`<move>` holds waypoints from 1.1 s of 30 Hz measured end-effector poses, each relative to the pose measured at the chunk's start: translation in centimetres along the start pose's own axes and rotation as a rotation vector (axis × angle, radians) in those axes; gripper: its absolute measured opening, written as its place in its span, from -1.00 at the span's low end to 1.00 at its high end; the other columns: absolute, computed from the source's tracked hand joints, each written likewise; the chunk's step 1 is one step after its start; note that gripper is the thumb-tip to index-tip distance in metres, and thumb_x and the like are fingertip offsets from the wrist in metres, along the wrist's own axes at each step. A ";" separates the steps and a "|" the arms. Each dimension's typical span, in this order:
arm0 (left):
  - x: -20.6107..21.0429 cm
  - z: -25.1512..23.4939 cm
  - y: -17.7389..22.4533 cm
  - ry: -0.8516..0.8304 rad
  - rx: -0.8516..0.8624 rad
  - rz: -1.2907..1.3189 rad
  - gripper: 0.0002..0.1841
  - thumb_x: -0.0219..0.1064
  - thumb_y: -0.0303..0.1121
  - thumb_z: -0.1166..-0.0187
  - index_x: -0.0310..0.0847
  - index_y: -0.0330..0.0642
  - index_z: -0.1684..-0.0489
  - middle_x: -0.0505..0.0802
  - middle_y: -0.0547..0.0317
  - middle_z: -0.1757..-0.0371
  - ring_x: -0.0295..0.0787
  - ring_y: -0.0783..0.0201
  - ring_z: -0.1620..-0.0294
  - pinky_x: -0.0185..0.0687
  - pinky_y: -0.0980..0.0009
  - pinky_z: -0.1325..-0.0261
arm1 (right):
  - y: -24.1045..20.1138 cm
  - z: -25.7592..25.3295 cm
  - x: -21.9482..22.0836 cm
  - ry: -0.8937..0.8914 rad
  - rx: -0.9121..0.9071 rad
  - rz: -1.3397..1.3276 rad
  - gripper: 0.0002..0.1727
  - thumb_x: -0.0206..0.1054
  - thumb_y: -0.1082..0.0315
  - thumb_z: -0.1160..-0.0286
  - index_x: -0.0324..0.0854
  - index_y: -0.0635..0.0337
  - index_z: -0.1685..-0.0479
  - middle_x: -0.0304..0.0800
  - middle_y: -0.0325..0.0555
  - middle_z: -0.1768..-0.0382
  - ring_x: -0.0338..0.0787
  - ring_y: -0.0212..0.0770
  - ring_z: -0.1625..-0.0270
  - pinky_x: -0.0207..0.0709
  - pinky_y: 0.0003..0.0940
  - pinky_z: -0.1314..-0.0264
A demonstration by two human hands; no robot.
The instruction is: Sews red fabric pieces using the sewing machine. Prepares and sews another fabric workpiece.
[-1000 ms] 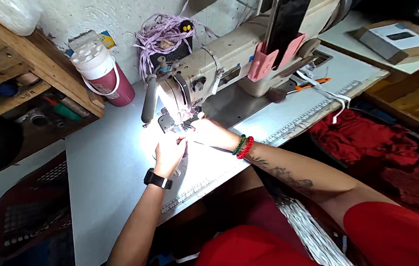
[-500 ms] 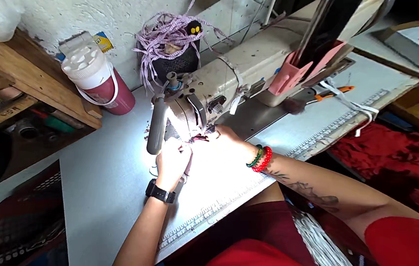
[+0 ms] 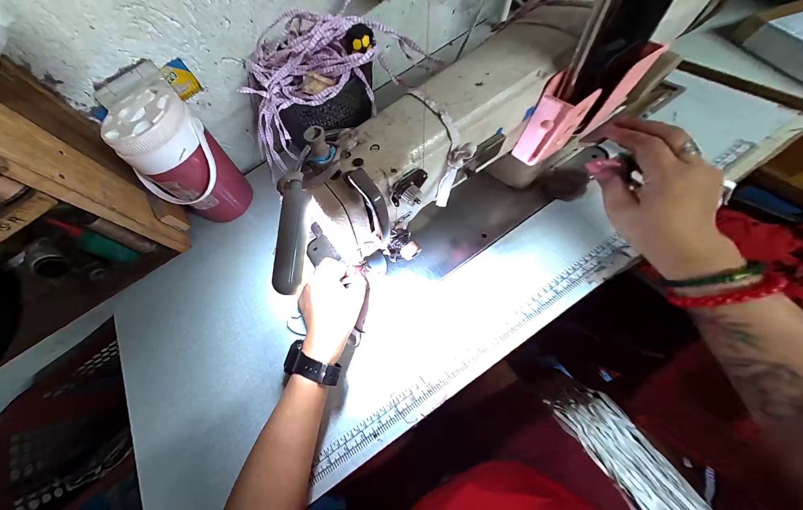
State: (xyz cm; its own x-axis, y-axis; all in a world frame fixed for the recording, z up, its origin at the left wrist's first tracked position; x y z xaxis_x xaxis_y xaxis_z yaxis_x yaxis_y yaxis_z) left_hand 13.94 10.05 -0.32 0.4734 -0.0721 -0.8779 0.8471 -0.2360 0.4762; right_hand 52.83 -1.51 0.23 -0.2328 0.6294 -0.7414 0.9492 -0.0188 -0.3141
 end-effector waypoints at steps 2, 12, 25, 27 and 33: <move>0.0 0.0 0.0 0.000 0.000 -0.006 -0.78 0.45 -0.14 -0.46 0.83 -0.08 0.41 0.87 0.13 0.21 0.83 0.08 0.12 0.67 -0.09 0.08 | 1.5 0.3 0.8 0.065 0.010 0.006 -0.59 0.17 0.24 -0.80 0.59 0.27 -0.45 0.61 0.29 -0.47 0.71 0.30 -0.38 0.54 0.26 -0.36; -0.1 -0.3 -0.1 0.001 -0.008 0.014 -0.82 0.47 -0.18 -0.47 0.84 -0.06 0.38 0.87 0.16 0.26 0.83 0.11 0.13 0.65 -0.09 0.06 | 2.2 0.6 2.8 -0.011 0.063 -0.023 -0.71 0.14 0.43 -0.57 0.72 0.40 -0.02 0.74 0.45 -0.09 0.77 0.52 -0.02 0.51 0.48 0.15; 0.5 -0.3 -1.0 0.024 0.081 0.069 -0.84 0.46 -0.19 -0.47 0.88 -0.01 0.41 0.90 0.23 0.27 0.84 0.24 0.18 0.68 0.00 0.08 | 2.2 0.4 2.6 0.081 0.014 -0.060 -0.55 0.14 0.50 -0.48 0.62 0.31 -0.36 0.63 0.42 -0.40 0.74 0.49 -0.22 0.58 0.39 -0.02; 0.3 -0.5 -0.8 0.020 0.074 0.061 -0.83 0.46 -0.21 -0.48 0.85 -0.02 0.44 0.87 0.22 0.31 0.81 0.21 0.21 0.65 -0.04 0.12 | 2.2 0.6 2.3 0.100 -0.003 -0.086 -0.47 0.13 0.54 -0.44 0.57 0.27 -0.47 0.54 0.39 -0.51 0.74 0.45 -0.25 0.61 0.34 -0.06; -0.9 -0.9 0.4 -0.074 -0.026 -0.056 -0.73 0.40 -0.15 -0.59 0.83 -0.19 0.14 0.87 -0.06 0.04 0.82 -0.07 -0.03 0.63 -0.24 -0.09 | -5.9 3.2 -0.1 -0.163 0.055 -0.123 -0.46 0.19 0.07 -0.75 0.47 0.22 -0.54 0.81 0.19 0.03 0.84 0.21 0.23 0.65 0.27 0.31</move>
State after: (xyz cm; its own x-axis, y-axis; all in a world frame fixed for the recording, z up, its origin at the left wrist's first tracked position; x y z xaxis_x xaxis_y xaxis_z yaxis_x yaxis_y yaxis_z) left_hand 14.10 10.91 0.73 0.4066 -0.1312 -0.9041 0.8783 -0.2164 0.4264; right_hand 46.57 -3.91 0.29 -0.3816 0.4956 -0.7802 0.8997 0.0055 -0.4365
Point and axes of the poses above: each hand's wrist, its own z-axis away from the middle knuckle, its own x-axis out of the palm, y = z × x, the point moved 1 cm from there along -z, towards the middle knuckle
